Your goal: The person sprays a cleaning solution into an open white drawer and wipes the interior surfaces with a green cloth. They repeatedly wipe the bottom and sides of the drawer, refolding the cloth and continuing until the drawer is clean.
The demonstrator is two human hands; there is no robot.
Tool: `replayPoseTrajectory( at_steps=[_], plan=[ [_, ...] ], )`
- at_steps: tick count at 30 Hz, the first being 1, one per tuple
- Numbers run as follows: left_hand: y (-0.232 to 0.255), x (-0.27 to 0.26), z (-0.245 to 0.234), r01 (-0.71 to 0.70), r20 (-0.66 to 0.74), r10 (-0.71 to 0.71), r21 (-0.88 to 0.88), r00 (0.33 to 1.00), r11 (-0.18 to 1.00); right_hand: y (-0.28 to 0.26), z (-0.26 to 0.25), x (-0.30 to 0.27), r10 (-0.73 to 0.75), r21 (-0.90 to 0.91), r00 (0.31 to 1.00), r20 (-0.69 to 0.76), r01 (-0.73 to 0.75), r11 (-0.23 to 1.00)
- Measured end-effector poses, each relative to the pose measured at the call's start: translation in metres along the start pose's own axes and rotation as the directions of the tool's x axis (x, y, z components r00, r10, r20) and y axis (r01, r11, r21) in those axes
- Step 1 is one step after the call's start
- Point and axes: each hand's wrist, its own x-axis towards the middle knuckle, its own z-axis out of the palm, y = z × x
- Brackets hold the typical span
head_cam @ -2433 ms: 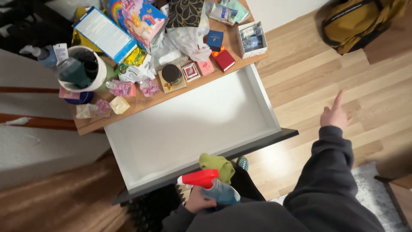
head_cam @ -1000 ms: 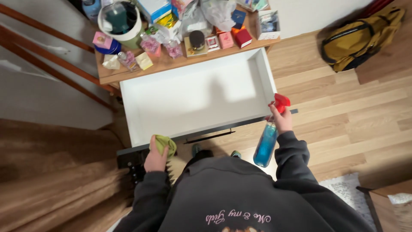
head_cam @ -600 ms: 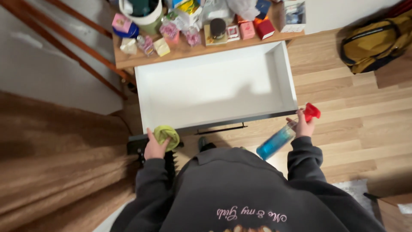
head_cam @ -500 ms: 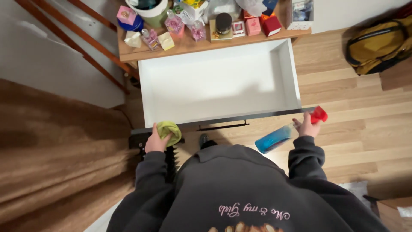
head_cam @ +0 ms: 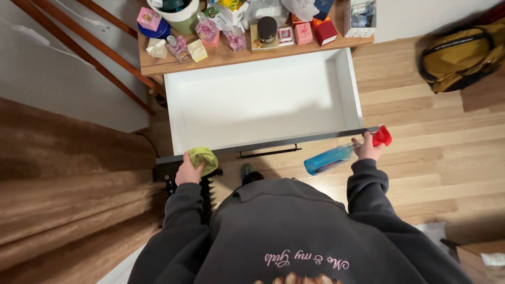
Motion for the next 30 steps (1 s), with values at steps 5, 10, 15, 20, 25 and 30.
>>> replayPoseTrajectory(
  at_steps=[5, 10, 15, 20, 25, 30],
  plan=[
    [0.008, -0.007, -0.008, -0.01, -0.02, 0.01, 0.006, 1.0, 1.0, -0.005, -0.007, -0.013, -0.073, -0.047, 0.996, 0.046, 0.075, 0.996],
    [0.007, -0.011, -0.006, -0.008, -0.017, 0.008, -0.01, 1.0, 1.0, -0.044, -0.015, -0.07, -0.279, -0.316, 0.948, 0.153, 0.315, 0.895],
    [0.012, -0.02, -0.012, 0.012, -0.013, -0.013, -0.05, 1.0, 0.999, -0.093, 0.023, -0.132, -0.345, -0.108, 0.683, 0.643, 0.527, 0.843],
    [0.011, -0.033, -0.006, 0.013, -0.052, -0.023, -0.17, 0.998, 0.985, -0.089, 0.046, -0.142, -0.289, -0.084, 0.688, 0.666, 0.454, 0.887],
    [-0.017, -0.017, 0.03, -0.05, -0.203, -0.077, -0.557, 0.976, 0.829, -0.068, 0.061, -0.125, -0.248, -0.158, 0.823, 0.512, 0.374, 0.914],
    [0.028, -0.062, -0.014, -0.168, -0.2, -0.429, -0.98, 0.881, 0.111, -0.061, 0.08, -0.114, -0.166, -0.66, 0.943, 0.289, 0.322, 0.678]
  ],
)
